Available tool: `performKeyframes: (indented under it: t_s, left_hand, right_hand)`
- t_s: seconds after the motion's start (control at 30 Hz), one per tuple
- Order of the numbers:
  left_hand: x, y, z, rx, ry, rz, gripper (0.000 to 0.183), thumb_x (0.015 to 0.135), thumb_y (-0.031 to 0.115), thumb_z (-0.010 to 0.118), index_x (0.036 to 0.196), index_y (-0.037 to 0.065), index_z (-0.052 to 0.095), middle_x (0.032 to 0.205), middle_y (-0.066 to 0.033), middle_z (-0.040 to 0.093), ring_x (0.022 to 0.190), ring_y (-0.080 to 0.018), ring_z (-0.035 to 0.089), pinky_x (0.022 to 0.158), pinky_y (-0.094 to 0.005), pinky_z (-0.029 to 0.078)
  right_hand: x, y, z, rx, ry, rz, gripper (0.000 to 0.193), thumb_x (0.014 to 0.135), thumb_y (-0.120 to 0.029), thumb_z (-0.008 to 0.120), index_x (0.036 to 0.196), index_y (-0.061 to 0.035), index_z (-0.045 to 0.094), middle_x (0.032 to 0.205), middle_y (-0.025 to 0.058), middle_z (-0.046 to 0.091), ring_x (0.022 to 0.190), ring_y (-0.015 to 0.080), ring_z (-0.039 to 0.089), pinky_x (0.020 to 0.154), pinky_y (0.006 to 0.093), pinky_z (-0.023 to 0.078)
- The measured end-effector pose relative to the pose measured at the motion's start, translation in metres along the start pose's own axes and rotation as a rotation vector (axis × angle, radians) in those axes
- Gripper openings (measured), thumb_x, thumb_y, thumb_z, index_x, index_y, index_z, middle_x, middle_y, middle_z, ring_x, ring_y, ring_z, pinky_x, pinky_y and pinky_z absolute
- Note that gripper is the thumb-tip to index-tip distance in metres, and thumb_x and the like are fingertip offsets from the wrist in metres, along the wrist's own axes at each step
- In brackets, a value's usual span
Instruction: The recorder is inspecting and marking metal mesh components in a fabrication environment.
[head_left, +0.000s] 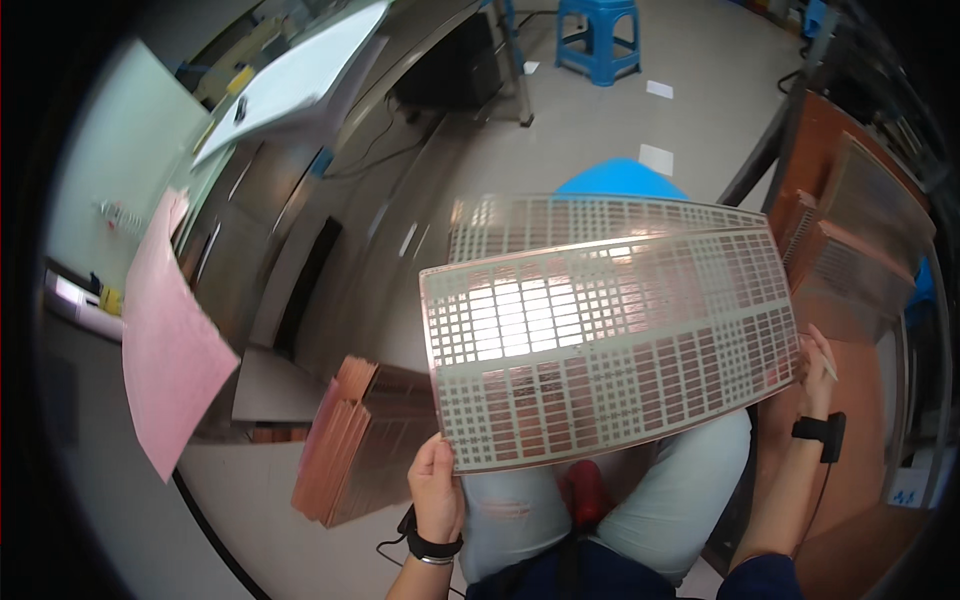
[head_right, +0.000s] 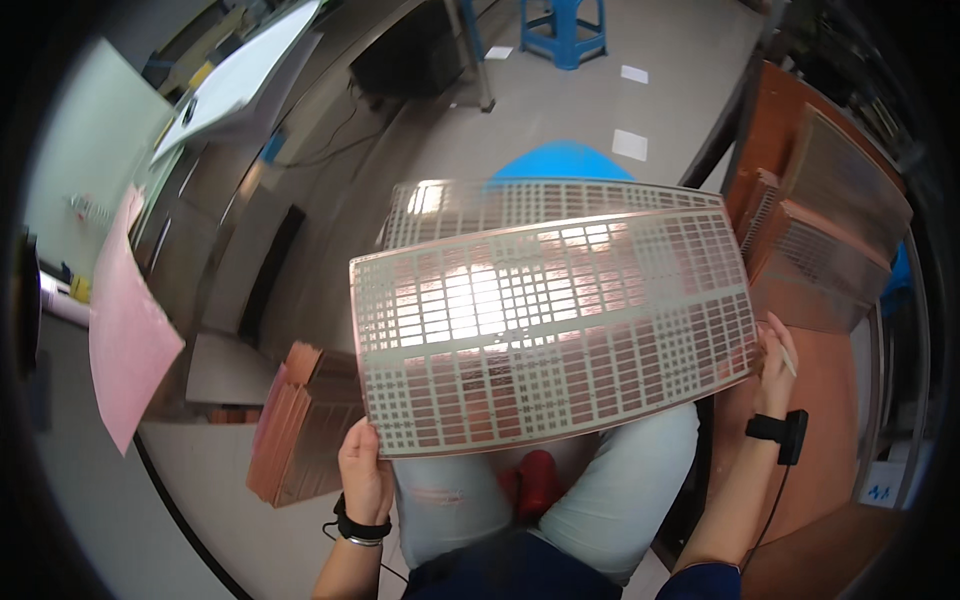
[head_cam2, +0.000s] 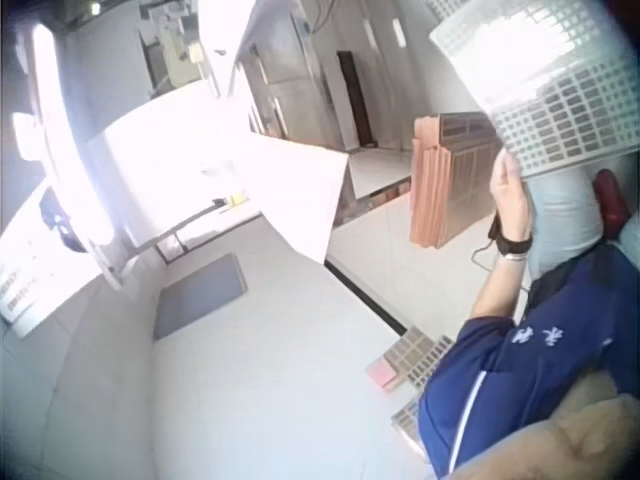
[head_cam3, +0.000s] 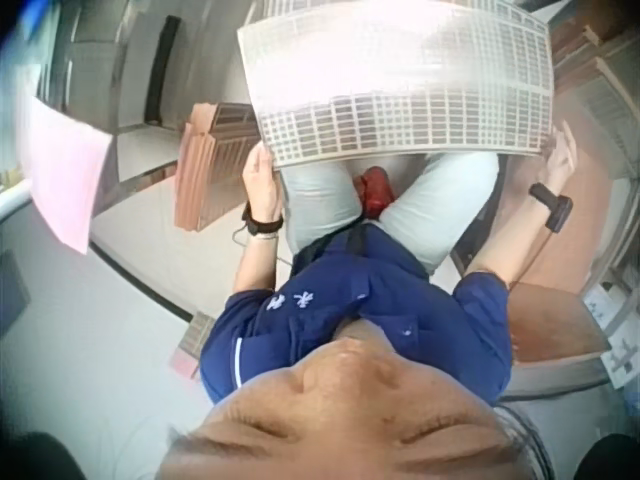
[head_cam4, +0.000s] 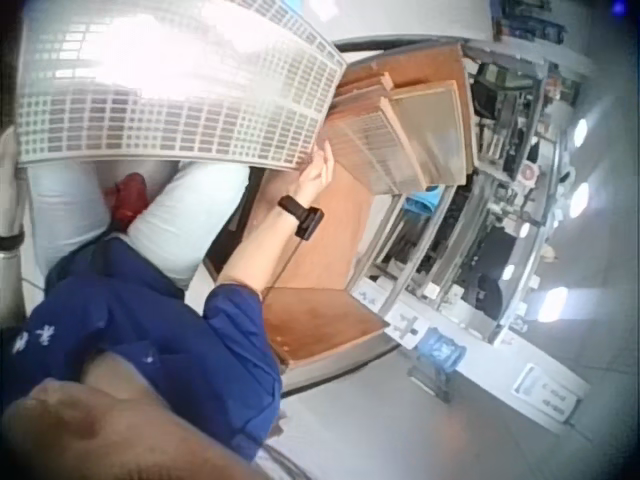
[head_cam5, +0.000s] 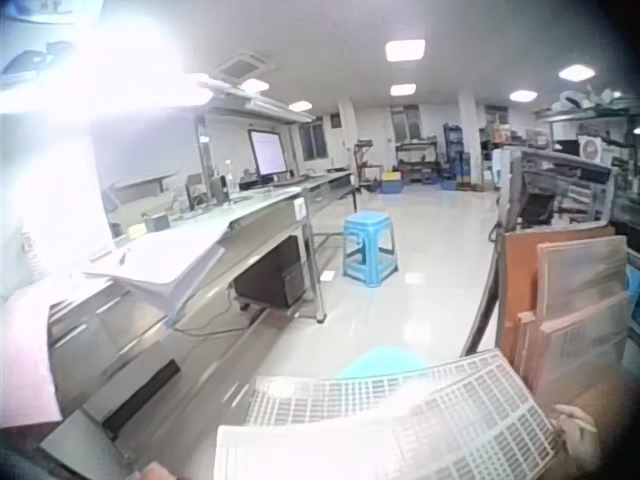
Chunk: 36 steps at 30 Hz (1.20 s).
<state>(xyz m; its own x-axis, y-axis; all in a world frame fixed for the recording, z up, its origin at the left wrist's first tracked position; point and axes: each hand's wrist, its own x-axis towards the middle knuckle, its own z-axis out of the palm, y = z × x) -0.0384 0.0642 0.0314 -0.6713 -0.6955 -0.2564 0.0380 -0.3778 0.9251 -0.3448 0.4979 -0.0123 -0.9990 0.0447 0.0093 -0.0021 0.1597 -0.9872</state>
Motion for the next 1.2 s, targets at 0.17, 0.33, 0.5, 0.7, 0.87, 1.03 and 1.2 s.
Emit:
performKeyframes:
  t_s: [0.17, 0.33, 0.5, 0.7, 0.87, 1.03, 1.2]
  left_hand:
    - [-0.013, -0.008, -0.023, -0.004, 0.045, -0.069, 0.031, 0.097, 0.017, 0.045, 0.114, -0.007, 0.053, 0.109, -0.009, 0.061, 0.097, -0.0126, 0.055, 0.088, -0.0266, 0.042]
    - [-0.012, -0.011, -0.046, -0.025, -0.008, -0.166, 0.028, 0.096, 0.016, 0.048, 0.113, -0.004, 0.055, 0.103, -0.006, 0.061, 0.094, -0.0099, 0.055, 0.086, -0.0253, 0.042]
    - [0.017, 0.017, -0.048, 0.13, -0.169, -0.172, 0.026, 0.094, 0.016, 0.052, 0.112, -0.002, 0.055, 0.094, -0.0019, 0.061, 0.087, -0.0072, 0.055, 0.081, -0.0232, 0.042]
    - [0.039, 0.034, -0.029, -0.147, -0.106, -0.226, 0.045, 0.099, 0.03, 0.031, 0.129, -0.003, 0.039, 0.106, -0.0068, 0.055, 0.095, -0.0134, 0.053, 0.082, -0.0281, 0.045]
    - [0.037, 0.02, -0.013, -0.092, 0.081, -0.044, 0.039, 0.099, 0.027, 0.032, 0.123, -0.001, 0.044, 0.105, -0.0081, 0.056, 0.089, -0.0111, 0.054, 0.079, -0.0262, 0.046]
    - [0.035, 0.003, -0.017, -0.108, 0.121, 0.037, 0.029, 0.1, 0.02, 0.033, 0.116, 0.001, 0.048, 0.102, -0.0083, 0.058, 0.08, -0.0069, 0.053, 0.073, -0.0205, 0.047]
    - [0.035, 0.001, -0.015, -0.11, 0.136, 0.124, 0.025, 0.099, 0.015, 0.034, 0.114, 0.002, 0.049, 0.101, -0.0073, 0.059, 0.075, -0.0044, 0.051, 0.068, -0.0178, 0.045]
  right_hand:
    - [-0.027, -0.048, 0.009, -0.091, 0.101, 0.066, 0.044, 0.094, -0.033, 0.047, 0.127, -0.0033, 0.049, 0.099, 0.0073, 0.062, 0.08, 0.0097, 0.057, 0.071, 0.0202, 0.044]
    - [-0.036, -0.067, -0.017, -0.326, 0.156, 0.073, 0.04, 0.094, -0.036, 0.048, 0.117, -0.0052, 0.057, 0.09, 0.001, 0.064, 0.067, 0.0023, 0.051, 0.057, 0.016, 0.037]
    - [-0.033, -0.051, -0.02, -0.728, 0.003, 0.01, 0.052, 0.093, -0.044, 0.048, 0.109, 0.0047, 0.058, 0.096, 0.0097, 0.062, 0.089, 0.0177, 0.055, 0.08, 0.0277, 0.041]
    - [-0.033, -0.022, -0.02, -1.013, 0.108, -0.047, 0.056, 0.092, -0.046, 0.047, 0.109, 0.006, 0.057, 0.103, 0.0149, 0.061, 0.097, 0.0218, 0.056, 0.088, 0.0305, 0.04]
    - [-0.036, -0.029, 0.011, -0.795, 0.058, -0.173, 0.04, 0.095, -0.031, 0.048, 0.113, 0.0041, 0.055, 0.102, 0.0116, 0.061, 0.095, 0.0173, 0.056, 0.083, 0.0272, 0.043]
    - [-0.038, -0.02, 0.016, -0.765, 0.121, -0.227, 0.034, 0.097, -0.025, 0.045, 0.115, 0.0026, 0.053, 0.102, 0.0103, 0.06, 0.092, 0.0155, 0.056, 0.082, 0.0271, 0.044]
    - [-0.037, -0.016, 0.011, -0.747, 0.191, -0.344, 0.032, 0.098, -0.02, 0.042, 0.116, 0.0041, 0.052, 0.109, 0.0129, 0.059, 0.096, 0.0149, 0.056, 0.082, 0.0273, 0.046]
